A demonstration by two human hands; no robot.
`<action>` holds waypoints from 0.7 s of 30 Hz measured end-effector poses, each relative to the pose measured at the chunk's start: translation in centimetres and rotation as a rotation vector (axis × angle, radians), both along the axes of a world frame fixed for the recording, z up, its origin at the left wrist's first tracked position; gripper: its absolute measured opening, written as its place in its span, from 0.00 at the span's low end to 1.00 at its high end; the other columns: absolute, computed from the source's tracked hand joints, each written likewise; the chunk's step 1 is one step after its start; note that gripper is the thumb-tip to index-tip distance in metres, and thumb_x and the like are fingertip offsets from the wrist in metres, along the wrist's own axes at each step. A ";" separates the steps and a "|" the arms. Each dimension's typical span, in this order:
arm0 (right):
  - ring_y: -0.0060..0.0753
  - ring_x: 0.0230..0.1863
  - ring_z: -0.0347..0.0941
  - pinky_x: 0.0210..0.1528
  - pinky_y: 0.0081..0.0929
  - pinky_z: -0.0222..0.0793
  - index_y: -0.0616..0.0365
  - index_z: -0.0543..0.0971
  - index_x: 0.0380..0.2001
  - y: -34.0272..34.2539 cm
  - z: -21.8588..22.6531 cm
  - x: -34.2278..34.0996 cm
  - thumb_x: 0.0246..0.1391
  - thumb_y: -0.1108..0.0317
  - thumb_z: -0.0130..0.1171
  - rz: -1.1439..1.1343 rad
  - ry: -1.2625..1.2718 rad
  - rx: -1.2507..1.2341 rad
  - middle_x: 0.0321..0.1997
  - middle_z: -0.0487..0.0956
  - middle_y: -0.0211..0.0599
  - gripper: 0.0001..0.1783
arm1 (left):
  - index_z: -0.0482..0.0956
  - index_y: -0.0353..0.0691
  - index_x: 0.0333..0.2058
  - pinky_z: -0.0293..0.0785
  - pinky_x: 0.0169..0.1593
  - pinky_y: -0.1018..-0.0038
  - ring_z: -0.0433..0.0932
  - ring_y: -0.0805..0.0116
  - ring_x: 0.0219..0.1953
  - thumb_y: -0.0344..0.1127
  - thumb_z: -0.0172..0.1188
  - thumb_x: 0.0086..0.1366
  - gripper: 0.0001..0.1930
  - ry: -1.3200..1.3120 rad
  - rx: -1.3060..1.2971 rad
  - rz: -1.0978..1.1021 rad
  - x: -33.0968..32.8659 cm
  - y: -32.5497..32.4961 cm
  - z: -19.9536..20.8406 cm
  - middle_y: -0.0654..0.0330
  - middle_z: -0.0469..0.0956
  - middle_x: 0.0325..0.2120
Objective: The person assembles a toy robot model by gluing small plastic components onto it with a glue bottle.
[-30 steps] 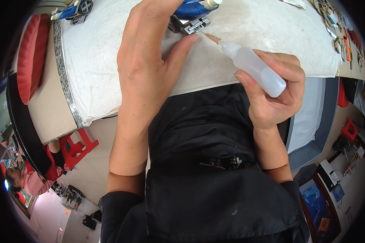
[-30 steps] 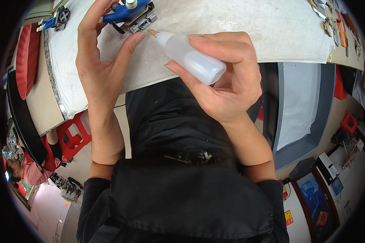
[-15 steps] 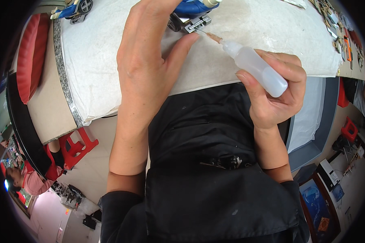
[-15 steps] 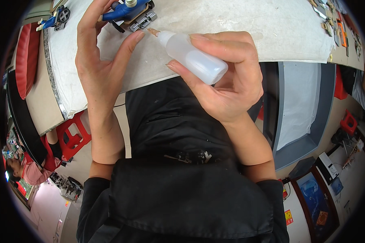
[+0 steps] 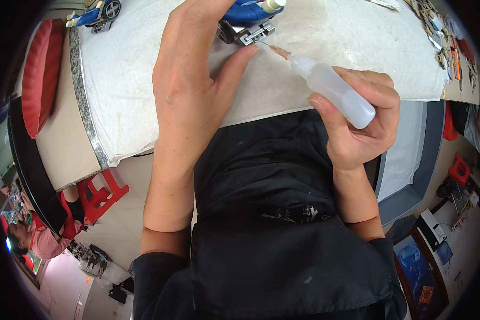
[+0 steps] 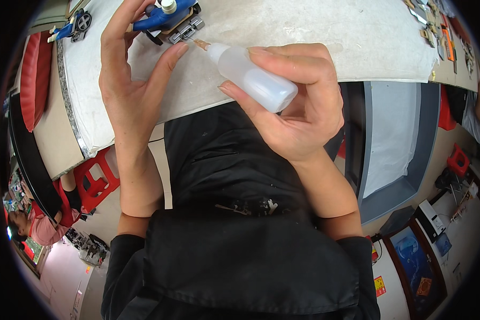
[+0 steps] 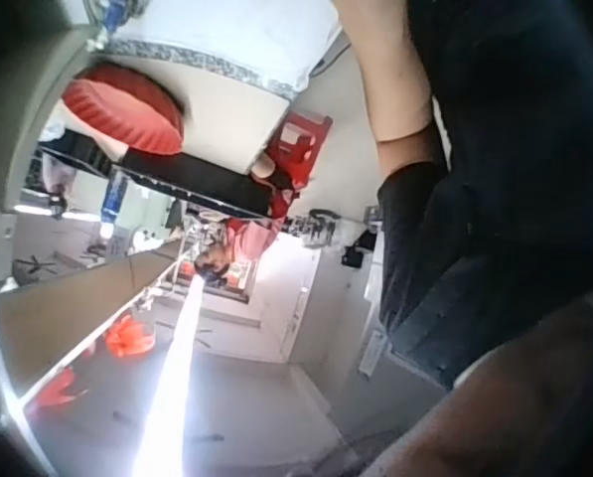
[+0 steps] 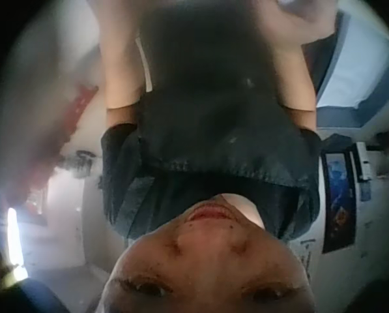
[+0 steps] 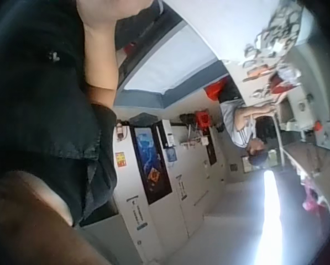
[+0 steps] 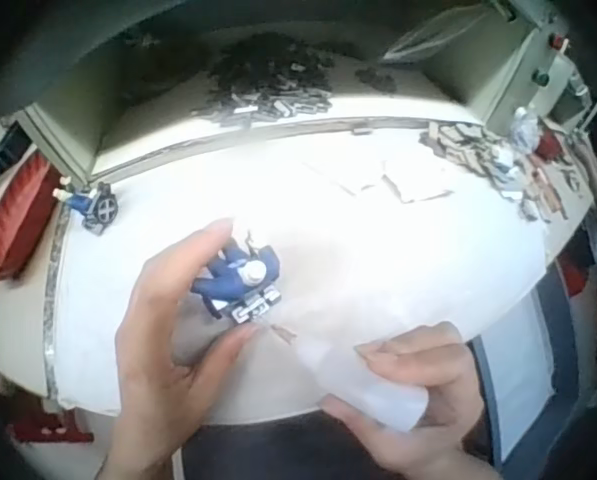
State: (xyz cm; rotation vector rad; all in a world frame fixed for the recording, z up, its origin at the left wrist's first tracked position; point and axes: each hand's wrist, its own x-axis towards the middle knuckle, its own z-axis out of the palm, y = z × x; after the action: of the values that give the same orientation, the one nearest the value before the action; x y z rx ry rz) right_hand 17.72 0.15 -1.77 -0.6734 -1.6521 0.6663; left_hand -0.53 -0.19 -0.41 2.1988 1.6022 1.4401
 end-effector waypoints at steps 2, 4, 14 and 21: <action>0.26 0.34 0.73 0.35 0.18 0.71 0.65 0.73 0.37 -0.1 0.1 0.1 0.31 0.81 0.71 -0.006 -0.013 0.004 0.35 0.74 0.41 0.25 | 0.66 0.32 0.52 0.66 0.49 0.72 0.72 0.58 0.46 0.16 0.63 0.42 0.33 -0.014 0.004 0.017 0.0 0.0 0.1 0.48 0.70 0.46; 0.26 0.34 0.73 0.35 0.18 0.72 0.64 0.72 0.37 0.0 0.1 0.2 0.32 0.81 0.71 0.000 -0.003 -0.004 0.35 0.74 0.41 0.25 | 0.66 0.32 0.52 0.66 0.49 0.72 0.72 0.58 0.46 0.16 0.63 0.42 0.33 -0.027 -0.066 -0.037 0.0 -0.4 1.2 0.48 0.70 0.46; 0.26 0.34 0.73 0.34 0.18 0.72 0.63 0.73 0.37 -0.1 0.1 0.2 0.32 0.81 0.71 -0.009 -0.018 -0.019 0.35 0.73 0.40 0.25 | 0.66 0.33 0.52 0.66 0.50 0.71 0.71 0.57 0.46 0.17 0.63 0.42 0.33 -0.004 -0.055 -0.023 0.0 -0.5 1.3 0.48 0.70 0.46; 0.25 0.33 0.73 0.34 0.17 0.71 0.63 0.73 0.37 -0.1 -0.1 0.2 0.32 0.81 0.71 -0.024 -0.015 0.002 0.35 0.73 0.39 0.24 | 0.65 0.33 0.52 0.66 0.50 0.71 0.71 0.57 0.47 0.16 0.63 0.42 0.34 -0.015 -0.110 -0.016 -0.1 -0.7 1.4 0.48 0.70 0.46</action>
State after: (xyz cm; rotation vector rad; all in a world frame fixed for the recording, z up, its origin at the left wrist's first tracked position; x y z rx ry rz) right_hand 17.90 0.05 -1.83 -0.6971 -1.6555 0.6434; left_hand -0.58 -0.86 0.95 2.1311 1.6138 1.3277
